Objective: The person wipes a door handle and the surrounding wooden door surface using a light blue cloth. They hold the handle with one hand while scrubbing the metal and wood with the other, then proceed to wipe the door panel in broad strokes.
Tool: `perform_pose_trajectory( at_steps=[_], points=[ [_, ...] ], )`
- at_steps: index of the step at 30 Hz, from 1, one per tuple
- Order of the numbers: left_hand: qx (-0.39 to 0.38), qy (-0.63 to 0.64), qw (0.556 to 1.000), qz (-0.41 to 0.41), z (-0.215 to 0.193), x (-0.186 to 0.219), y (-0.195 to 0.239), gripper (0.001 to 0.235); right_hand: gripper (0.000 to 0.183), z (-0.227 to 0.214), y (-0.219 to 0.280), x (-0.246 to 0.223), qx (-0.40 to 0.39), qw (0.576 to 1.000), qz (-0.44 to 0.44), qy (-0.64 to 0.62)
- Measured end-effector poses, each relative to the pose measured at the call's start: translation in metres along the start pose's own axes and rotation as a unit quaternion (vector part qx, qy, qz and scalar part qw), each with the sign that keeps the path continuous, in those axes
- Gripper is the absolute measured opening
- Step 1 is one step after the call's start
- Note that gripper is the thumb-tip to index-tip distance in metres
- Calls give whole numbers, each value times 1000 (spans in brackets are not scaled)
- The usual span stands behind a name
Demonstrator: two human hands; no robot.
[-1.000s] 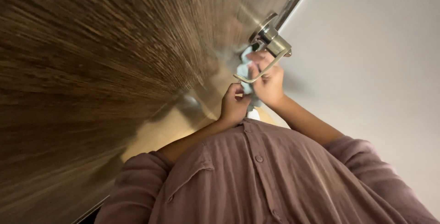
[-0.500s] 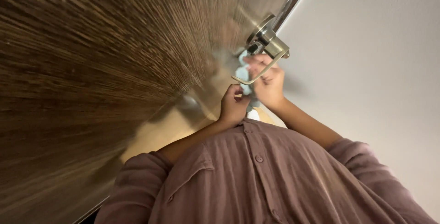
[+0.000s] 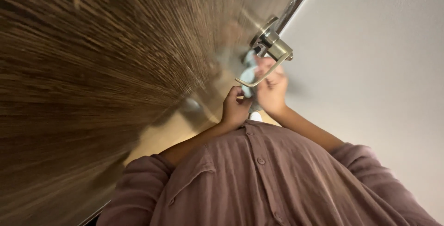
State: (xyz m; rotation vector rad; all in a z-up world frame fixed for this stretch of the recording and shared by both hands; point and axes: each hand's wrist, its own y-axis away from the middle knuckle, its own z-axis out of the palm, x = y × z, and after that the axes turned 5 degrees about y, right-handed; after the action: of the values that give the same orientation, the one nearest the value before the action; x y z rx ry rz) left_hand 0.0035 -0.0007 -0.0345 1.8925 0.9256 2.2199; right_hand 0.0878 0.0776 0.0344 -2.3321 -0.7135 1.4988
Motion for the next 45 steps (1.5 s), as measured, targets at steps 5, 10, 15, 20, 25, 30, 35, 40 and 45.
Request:
perform_pose_trajectory(
  at_steps=[5, 10, 15, 20, 25, 30, 35, 40, 45],
  points=[
    [1, -2, 1000, 13, -1, 30, 16, 23, 14, 8, -16, -6, 60, 997, 36, 22],
    [3, 20, 999, 25, -1, 1, 1, 22, 12, 12, -8, -17, 38, 999, -7, -5],
    [-9, 0, 1000, 6, -5, 28, 10, 24, 15, 0, 2, 15, 54, 996, 56, 47],
    [-4, -5, 1000, 2, -4, 27, 8, 26, 10, 16, -16, -18, 71, 994, 84, -15],
    [0, 9, 1000, -16, -10, 2, 0, 29, 7, 2, -9, -17, -4, 995, 70, -67],
    [-36, -55, 997, -35, -12, 25, 9, 30, 20, -20, 5, 5, -85, 883, 290, -359],
    [-57, -70, 996, -28, -5, 33, 18, 31, 18, -40, 13, 26, -113, 828, 362, -412],
    [-81, -97, 992, -15, -2, 43, 31, 26, 24, -55, 19, 22, -108, 815, 377, -426],
    [-71, -77, 994, -6, 11, 37, 35, 26, 41, -67, 27, -4, -71, 844, 383, -368]
  ],
)
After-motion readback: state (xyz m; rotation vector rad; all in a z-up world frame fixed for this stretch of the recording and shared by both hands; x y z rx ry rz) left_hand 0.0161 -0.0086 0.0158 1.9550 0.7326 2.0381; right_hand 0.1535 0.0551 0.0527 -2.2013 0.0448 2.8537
